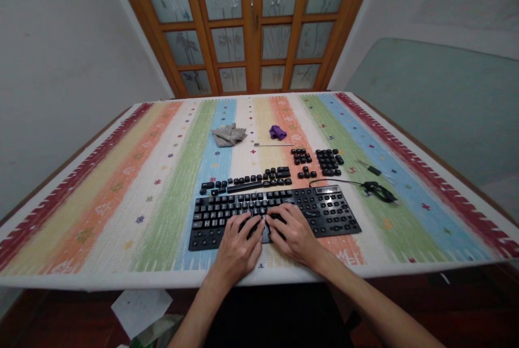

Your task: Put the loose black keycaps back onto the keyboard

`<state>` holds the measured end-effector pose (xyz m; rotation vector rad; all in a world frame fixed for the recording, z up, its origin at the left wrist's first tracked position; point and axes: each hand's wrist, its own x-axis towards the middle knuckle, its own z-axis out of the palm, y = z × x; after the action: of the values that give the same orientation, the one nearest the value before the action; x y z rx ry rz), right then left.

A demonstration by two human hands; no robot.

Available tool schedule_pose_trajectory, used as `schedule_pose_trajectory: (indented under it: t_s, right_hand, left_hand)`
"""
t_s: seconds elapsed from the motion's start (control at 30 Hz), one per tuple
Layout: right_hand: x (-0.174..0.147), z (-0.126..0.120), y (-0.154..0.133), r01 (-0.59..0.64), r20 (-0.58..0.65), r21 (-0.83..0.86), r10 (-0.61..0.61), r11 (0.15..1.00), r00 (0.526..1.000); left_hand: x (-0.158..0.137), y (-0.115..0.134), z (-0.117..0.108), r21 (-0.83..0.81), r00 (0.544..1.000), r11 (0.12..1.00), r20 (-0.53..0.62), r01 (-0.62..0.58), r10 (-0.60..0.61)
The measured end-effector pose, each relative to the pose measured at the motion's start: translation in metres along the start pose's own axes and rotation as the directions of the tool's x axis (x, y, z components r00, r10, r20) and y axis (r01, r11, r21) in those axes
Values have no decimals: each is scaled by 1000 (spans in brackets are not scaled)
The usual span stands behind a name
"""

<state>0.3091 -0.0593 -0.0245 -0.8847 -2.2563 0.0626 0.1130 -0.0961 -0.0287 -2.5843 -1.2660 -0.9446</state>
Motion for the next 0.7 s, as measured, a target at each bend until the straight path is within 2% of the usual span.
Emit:
schedule_pose_trajectory:
  t_s: [0.2, 0.4, 0.57, 0.7]
  right_hand:
    - [2, 2, -4, -46, -73, -30, 44, 998, 996]
    - [9, -11, 0, -83, -61, 20, 84, 996, 995]
    - [33, -33, 35, -105, -88, 5, 105, 994, 991]
    - [61, -39, 76, -102, -6, -36, 102, 994, 995]
  left_hand:
    - [1, 1, 0, 10, 1000, 1000, 0, 10, -10]
    - [-1, 2, -2, -9, 998, 1000, -69, -4, 3]
    - [-1, 2, -4, -8, 999, 1000, -39, -22, 22]
    - [1, 2, -3, -2, 998, 998, 25, -59, 59]
